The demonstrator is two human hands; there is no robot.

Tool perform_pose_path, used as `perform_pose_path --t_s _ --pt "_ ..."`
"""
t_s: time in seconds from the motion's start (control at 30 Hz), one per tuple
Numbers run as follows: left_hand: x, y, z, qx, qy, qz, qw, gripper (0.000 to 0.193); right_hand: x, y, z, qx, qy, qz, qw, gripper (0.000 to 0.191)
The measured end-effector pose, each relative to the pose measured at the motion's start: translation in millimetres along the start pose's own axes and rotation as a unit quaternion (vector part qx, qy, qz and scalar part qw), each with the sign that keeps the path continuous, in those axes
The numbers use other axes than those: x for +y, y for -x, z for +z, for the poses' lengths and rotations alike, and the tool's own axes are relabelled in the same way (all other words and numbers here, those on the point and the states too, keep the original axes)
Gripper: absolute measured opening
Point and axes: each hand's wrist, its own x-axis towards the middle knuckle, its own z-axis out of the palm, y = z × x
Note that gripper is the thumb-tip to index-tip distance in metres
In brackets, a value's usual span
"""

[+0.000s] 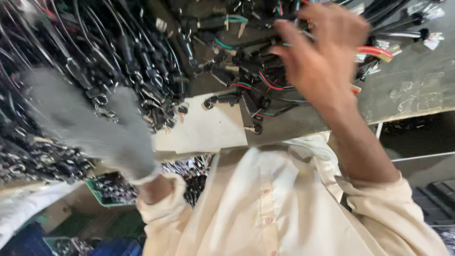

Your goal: The person holds a black multi-core cable at a workbench and uses red-handled pliers to strip insulation from its end, pulling off the cut insulation to expose inner colored wires. They repeatedly reposition the cable, cut and remove insulation sections, and set the processed cable aside among many similar cables on the bench.

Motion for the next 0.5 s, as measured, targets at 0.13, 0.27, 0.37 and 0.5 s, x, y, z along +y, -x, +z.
perform_pose_path --t_s 0.13,0.27,0.37,0.5 --pt "21 4 54 -0.126 -0.054 0.107 0.985 0.067 -13 -51 31 0.015 0.052 -0.062 0.997 0.031" --pt "14 -14 93 -0.073 -0.027 0.131 0.988 0.073 -18 -52 14 -0.021 -0.081 -0.093 0.992 0.023" --pt "16 -5 106 -0.106 0.172 0.125 0.971 0.05 -20 -31 -20 -0.009 -0.212 -0.09 0.973 0.021" --pt "29 15 103 -0.126 0.306 0.133 0.934 0.041 -25 -26 -43 0.085 -0.082 -0.076 0.99 0.024"
